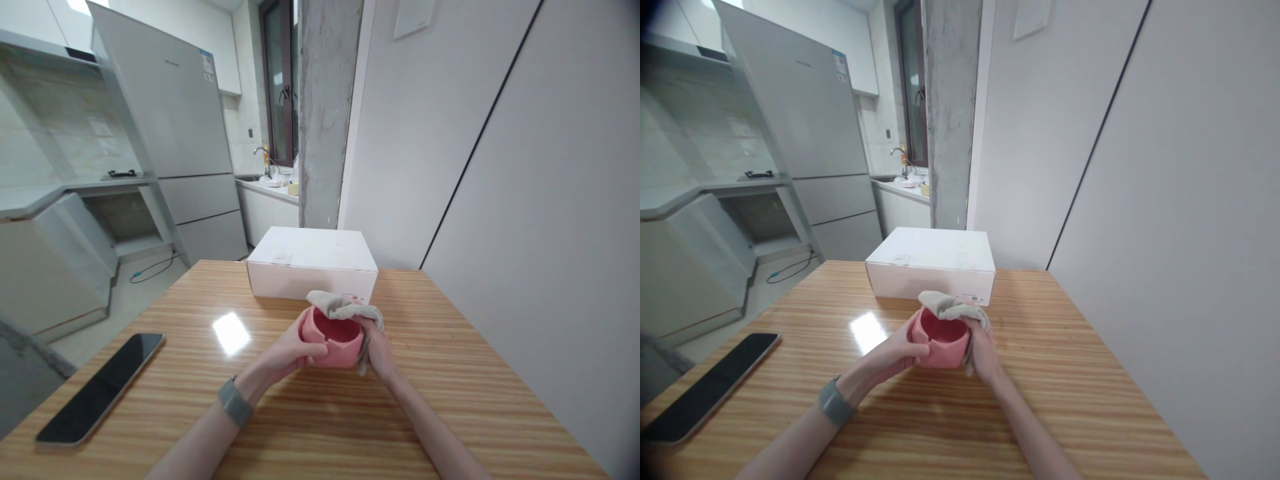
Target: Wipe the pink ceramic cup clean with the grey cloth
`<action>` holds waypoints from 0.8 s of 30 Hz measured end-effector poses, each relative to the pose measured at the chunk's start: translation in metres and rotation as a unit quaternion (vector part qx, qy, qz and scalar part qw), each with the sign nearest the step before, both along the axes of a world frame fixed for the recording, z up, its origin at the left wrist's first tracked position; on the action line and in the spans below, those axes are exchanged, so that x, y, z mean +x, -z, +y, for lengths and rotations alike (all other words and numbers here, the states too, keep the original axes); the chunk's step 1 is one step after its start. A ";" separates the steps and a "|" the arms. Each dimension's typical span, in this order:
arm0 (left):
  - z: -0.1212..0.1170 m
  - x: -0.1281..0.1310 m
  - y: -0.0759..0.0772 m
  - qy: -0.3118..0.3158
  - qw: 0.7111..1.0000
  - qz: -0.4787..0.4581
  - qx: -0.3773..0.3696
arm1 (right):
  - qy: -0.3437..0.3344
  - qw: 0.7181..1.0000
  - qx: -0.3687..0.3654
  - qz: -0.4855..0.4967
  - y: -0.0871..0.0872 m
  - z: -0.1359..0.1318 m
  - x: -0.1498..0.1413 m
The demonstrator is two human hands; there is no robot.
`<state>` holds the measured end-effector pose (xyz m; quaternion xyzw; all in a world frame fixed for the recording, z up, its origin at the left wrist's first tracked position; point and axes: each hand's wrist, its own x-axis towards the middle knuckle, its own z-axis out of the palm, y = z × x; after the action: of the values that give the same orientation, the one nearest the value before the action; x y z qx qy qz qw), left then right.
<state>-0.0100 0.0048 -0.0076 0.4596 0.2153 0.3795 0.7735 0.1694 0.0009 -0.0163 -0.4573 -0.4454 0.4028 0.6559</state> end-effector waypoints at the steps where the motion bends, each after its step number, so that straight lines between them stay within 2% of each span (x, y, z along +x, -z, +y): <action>1: 0.000 -0.001 0.000 0.009 1.000 0.003 0.001 | -0.009 1.000 -0.008 0.000 0.001 0.000 0.000; 4: 0.000 -0.002 0.001 0.002 1.000 0.023 0.000 | -0.023 0.999 -0.023 0.000 0.002 -0.002 -0.003; 7: 0.000 0.001 0.002 -0.051 0.998 0.035 0.017 | -0.016 1.000 -0.011 0.001 -0.001 -0.004 -0.009; 10: 0.002 0.005 0.003 -0.109 0.992 0.040 0.057 | -0.006 1.000 0.010 -0.001 -0.006 -0.006 -0.014; 14: 0.006 0.009 0.005 -0.153 0.982 0.061 0.090 | -0.003 0.998 0.062 -0.011 -0.009 -0.009 -0.018; 18: 0.002 0.017 0.003 -0.239 0.961 0.090 0.104 | -0.028 0.995 0.096 -0.020 -0.002 -0.013 -0.029; 21: -0.006 0.022 -0.001 -0.298 0.941 0.095 0.129 | -0.017 0.989 0.137 -0.052 0.006 -0.019 -0.039; 24: -0.011 0.021 -0.006 -0.273 0.951 0.064 0.128 | -0.008 0.984 0.156 -0.090 0.009 -0.023 -0.042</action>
<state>0.0106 -0.0063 -0.0020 0.5018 0.3313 0.5705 0.5594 0.1271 -0.0226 -0.0257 -0.3796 -0.5638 0.2910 0.6733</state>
